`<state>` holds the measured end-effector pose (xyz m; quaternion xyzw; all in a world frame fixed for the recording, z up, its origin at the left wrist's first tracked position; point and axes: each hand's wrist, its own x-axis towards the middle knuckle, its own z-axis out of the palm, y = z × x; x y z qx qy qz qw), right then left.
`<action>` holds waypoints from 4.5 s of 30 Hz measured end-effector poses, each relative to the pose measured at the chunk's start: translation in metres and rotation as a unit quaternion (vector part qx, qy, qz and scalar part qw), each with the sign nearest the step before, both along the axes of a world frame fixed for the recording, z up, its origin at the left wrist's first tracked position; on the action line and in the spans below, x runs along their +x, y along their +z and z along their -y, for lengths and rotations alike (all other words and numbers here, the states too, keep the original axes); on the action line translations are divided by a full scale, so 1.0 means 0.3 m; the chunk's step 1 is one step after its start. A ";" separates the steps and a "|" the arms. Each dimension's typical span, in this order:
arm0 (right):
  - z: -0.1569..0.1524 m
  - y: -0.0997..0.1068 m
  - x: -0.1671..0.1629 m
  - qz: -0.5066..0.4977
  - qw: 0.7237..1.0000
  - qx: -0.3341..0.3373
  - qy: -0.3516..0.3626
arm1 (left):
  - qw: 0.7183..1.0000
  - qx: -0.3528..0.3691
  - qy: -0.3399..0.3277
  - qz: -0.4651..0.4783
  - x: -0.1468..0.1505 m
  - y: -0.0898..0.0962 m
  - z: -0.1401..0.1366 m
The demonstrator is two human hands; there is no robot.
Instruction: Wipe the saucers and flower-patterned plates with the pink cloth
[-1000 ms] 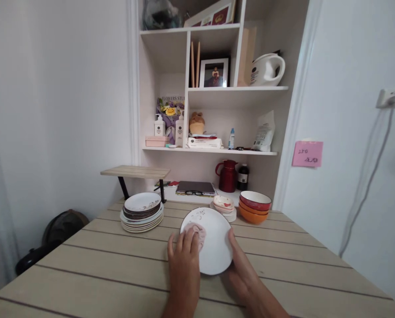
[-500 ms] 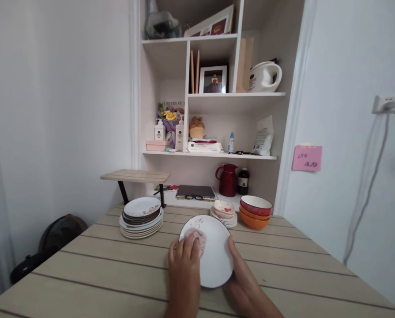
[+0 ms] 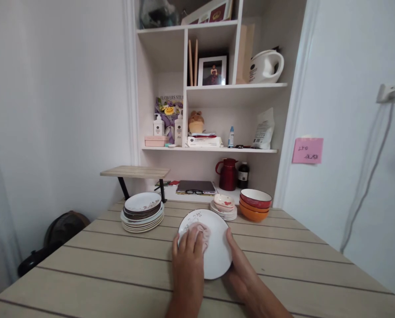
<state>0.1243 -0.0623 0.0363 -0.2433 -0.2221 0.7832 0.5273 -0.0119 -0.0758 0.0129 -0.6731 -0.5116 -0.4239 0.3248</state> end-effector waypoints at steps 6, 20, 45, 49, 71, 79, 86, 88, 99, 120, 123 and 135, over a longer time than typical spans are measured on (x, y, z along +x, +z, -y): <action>-0.018 -0.004 0.032 0.000 1.000 0.005 0.009 | 0.997 -0.005 -0.065 -0.037 0.006 -0.034 0.018; 0.033 0.003 -0.031 0.026 0.997 0.016 0.067 | 0.997 -0.044 0.058 0.026 -0.017 0.076 0.001; 0.007 0.014 0.016 -0.010 0.997 0.013 0.071 | 0.982 0.057 -0.156 -0.089 0.050 -0.024 0.002; 0.018 0.012 0.004 -0.010 0.996 0.010 0.087 | 0.987 0.062 -0.135 -0.059 0.073 -0.029 -0.023; -0.030 0.006 0.029 -0.006 0.998 0.002 -0.062 | 0.996 -0.084 0.033 0.007 0.026 0.072 -0.047; -0.030 0.018 0.059 -0.043 0.998 0.030 -0.038 | 0.991 0.024 -0.128 -0.035 0.081 0.008 -0.020; -0.008 0.023 0.028 -0.024 0.999 0.011 -0.024 | 0.989 0.031 -0.143 -0.024 0.096 0.007 -0.008; -0.005 0.028 0.025 -0.022 0.999 0.008 -0.033 | 0.992 0.029 -0.120 -0.012 0.093 0.009 -0.010; 0.006 0.049 0.032 -0.012 0.998 0.012 -0.054 | 0.996 0.032 -0.077 -0.040 0.057 0.007 -0.022; 0.019 0.046 0.014 0.040 0.997 0.037 -0.055 | 0.990 0.019 -0.139 -0.021 0.023 0.016 -0.031; 0.017 0.046 0.012 0.061 0.996 0.029 -0.058 | 0.988 0.015 -0.155 0.003 0.024 0.008 -0.041; 0.036 0.016 -0.020 0.072 0.997 0.021 0.002 | 0.999 -0.025 0.012 0.045 -0.042 0.059 -0.017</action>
